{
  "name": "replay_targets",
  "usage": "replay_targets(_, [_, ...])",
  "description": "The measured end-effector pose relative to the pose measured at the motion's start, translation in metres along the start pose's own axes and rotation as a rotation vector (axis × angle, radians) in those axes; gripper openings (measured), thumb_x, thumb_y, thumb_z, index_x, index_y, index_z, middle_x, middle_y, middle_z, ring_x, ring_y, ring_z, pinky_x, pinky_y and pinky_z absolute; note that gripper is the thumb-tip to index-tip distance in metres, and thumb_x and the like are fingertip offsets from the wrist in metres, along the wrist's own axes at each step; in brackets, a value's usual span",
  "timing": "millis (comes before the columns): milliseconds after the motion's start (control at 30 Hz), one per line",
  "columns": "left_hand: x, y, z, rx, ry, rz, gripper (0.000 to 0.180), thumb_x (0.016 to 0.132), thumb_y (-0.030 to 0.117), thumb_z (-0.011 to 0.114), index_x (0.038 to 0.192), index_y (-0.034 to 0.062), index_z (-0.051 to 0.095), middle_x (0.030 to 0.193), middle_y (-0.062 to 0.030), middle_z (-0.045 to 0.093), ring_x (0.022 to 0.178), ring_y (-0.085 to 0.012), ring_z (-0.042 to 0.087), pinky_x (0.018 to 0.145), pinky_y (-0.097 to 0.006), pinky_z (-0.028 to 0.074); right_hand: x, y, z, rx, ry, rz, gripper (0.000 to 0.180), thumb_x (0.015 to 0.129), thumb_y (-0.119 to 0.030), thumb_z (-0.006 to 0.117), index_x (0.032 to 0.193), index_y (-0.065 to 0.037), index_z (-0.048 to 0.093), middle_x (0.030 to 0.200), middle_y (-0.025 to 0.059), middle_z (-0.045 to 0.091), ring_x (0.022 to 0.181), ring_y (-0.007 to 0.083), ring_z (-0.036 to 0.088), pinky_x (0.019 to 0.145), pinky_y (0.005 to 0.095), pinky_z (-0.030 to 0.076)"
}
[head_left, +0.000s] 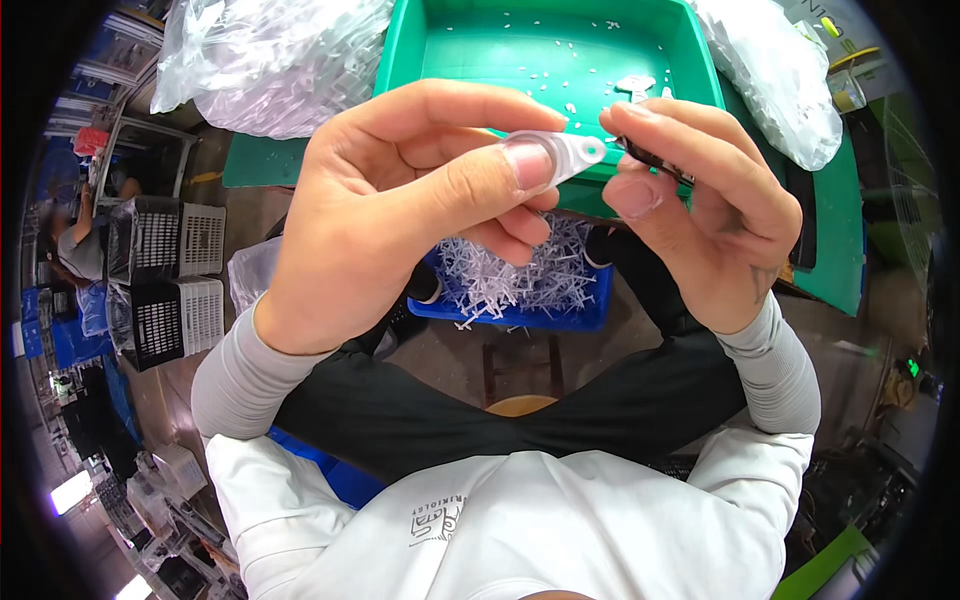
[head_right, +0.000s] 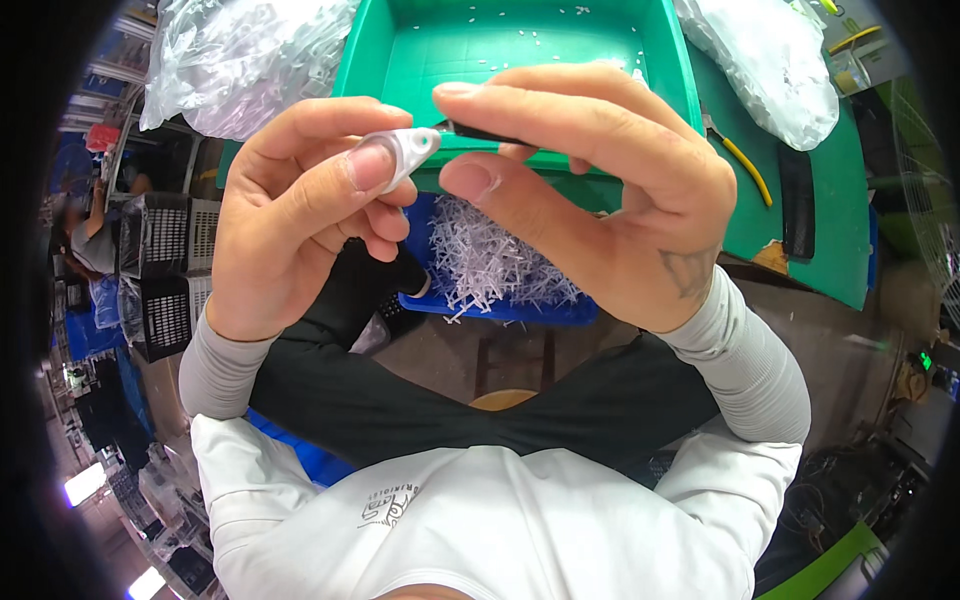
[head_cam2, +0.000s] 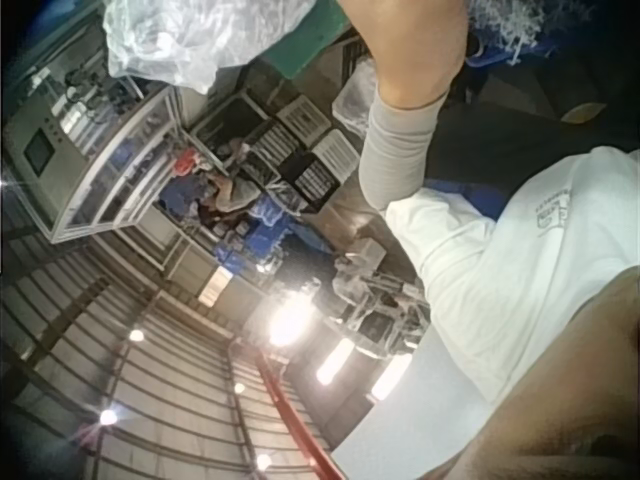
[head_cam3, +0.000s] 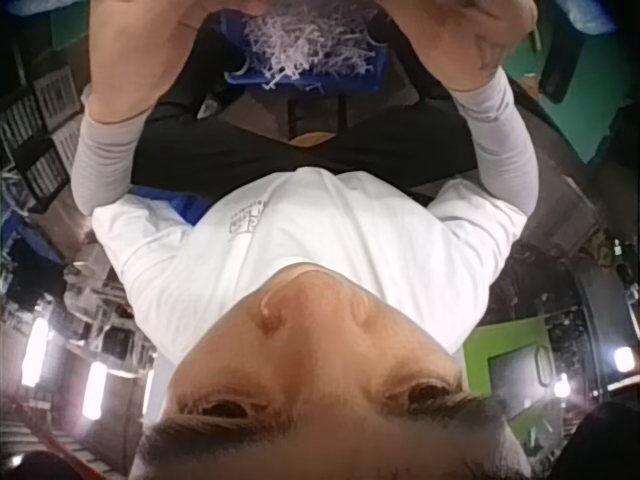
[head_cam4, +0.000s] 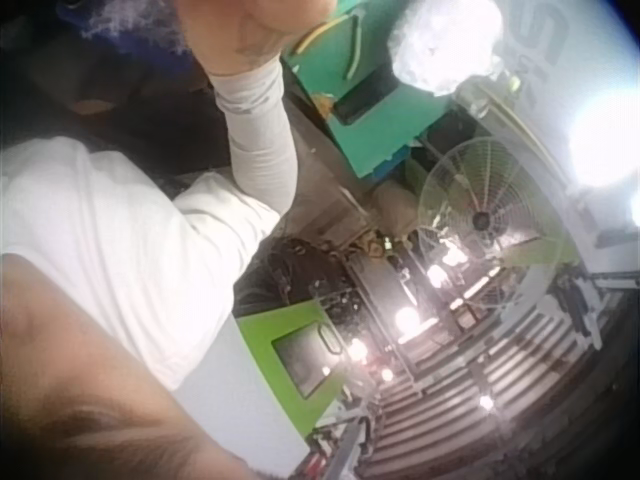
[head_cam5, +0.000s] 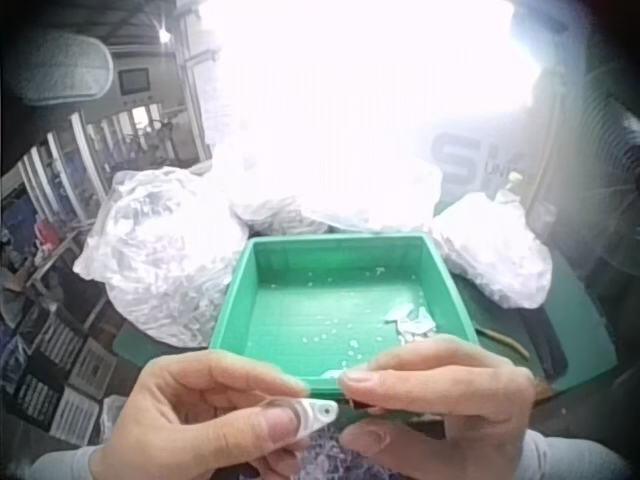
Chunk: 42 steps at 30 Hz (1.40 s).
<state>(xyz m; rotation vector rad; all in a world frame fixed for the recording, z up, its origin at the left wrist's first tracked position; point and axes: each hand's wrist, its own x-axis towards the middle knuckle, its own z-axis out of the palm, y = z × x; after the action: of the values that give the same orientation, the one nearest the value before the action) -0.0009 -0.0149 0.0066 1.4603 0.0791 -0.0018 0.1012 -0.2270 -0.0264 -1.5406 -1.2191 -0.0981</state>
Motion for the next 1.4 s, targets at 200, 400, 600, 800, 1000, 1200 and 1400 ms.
replay_targets(200, [-0.003,0.000,0.004,-0.038,-0.008,-0.004,0.025,0.094,0.012,0.062,0.117,0.0018,0.064,0.087,-0.0092,0.070,0.072,-0.0123,0.068,0.062,-0.025,0.059,0.002,0.005,0.001,-0.027,-0.003,-0.110,0.036,0.082,0.003,0.074,0.117,0.001,0.066,0.116,0.0172,0.066,0.100,0.0183,0.063,0.082,0.0270,0.050])
replay_targets(400, [-0.002,0.000,0.001,0.015,-0.011,0.052,0.024,0.091,0.008,0.061,0.113,0.0011,0.067,0.085,-0.0088,0.069,0.070,-0.0120,0.067,0.059,-0.025,0.056,0.003,0.006,-0.002,-0.037,-0.024,-0.167,0.034,0.082,0.005,0.074,0.115,0.002,0.067,0.114,0.0188,0.066,0.095,0.0187,0.064,0.077,0.0259,0.051])
replay_targets(600, [-0.003,0.003,0.002,0.016,-0.017,0.025,0.025,0.090,0.009,0.061,0.113,0.0010,0.067,0.082,-0.0078,0.067,0.065,-0.0101,0.062,0.055,-0.023,0.051,0.005,0.004,-0.007,-0.080,-0.099,-0.229,0.034,0.082,0.008,0.072,0.115,0.003,0.067,0.113,0.0206,0.066,0.098,0.0235,0.066,0.081,0.0296,0.054])
replay_targets(800, [-0.005,0.002,0.002,0.015,-0.021,0.017,0.026,0.090,0.011,0.061,0.113,0.0014,0.067,0.082,-0.0075,0.067,0.064,-0.0096,0.060,0.054,-0.024,0.049,0.008,-0.003,-0.008,-0.145,-0.145,-0.261,0.033,0.082,0.008,0.071,0.114,0.004,0.067,0.112,0.0205,0.066,0.099,0.0246,0.067,0.084,0.0315,0.054])
replay_targets(1000, [-0.006,0.005,0.004,0.022,-0.004,-0.044,0.026,0.089,0.013,0.062,0.113,0.0025,0.067,0.081,-0.0071,0.066,0.063,-0.0092,0.061,0.053,-0.023,0.050,0.002,0.012,-0.005,-0.107,-0.012,-0.375,0.031,0.083,0.008,0.070,0.113,0.004,0.067,0.111,0.0202,0.067,0.100,0.0251,0.067,0.086,0.0318,0.053])
replay_targets(1200, [-0.007,0.005,0.007,-0.019,0.009,-0.066,0.026,0.090,0.013,0.063,0.114,0.0039,0.066,0.083,-0.0080,0.068,0.066,-0.0108,0.066,0.057,-0.023,0.055,0.001,0.021,-0.017,-0.151,-0.094,-0.272,0.030,0.083,0.007,0.071,0.113,0.004,0.067,0.110,0.0189,0.068,0.100,0.0246,0.067,0.087,0.0322,0.053])
replay_targets(1400, [-0.009,0.004,0.010,-0.111,0.001,-0.080,0.025,0.089,0.009,0.065,0.113,0.0040,0.063,0.087,-0.0104,0.069,0.070,-0.0140,0.069,0.061,-0.027,0.060,-0.004,0.028,-0.008,-0.080,0.055,-0.381,0.029,0.083,0.007,0.070,0.112,0.003,0.068,0.109,0.0177,0.069,0.101,0.0238,0.067,0.087,0.0320,0.053])
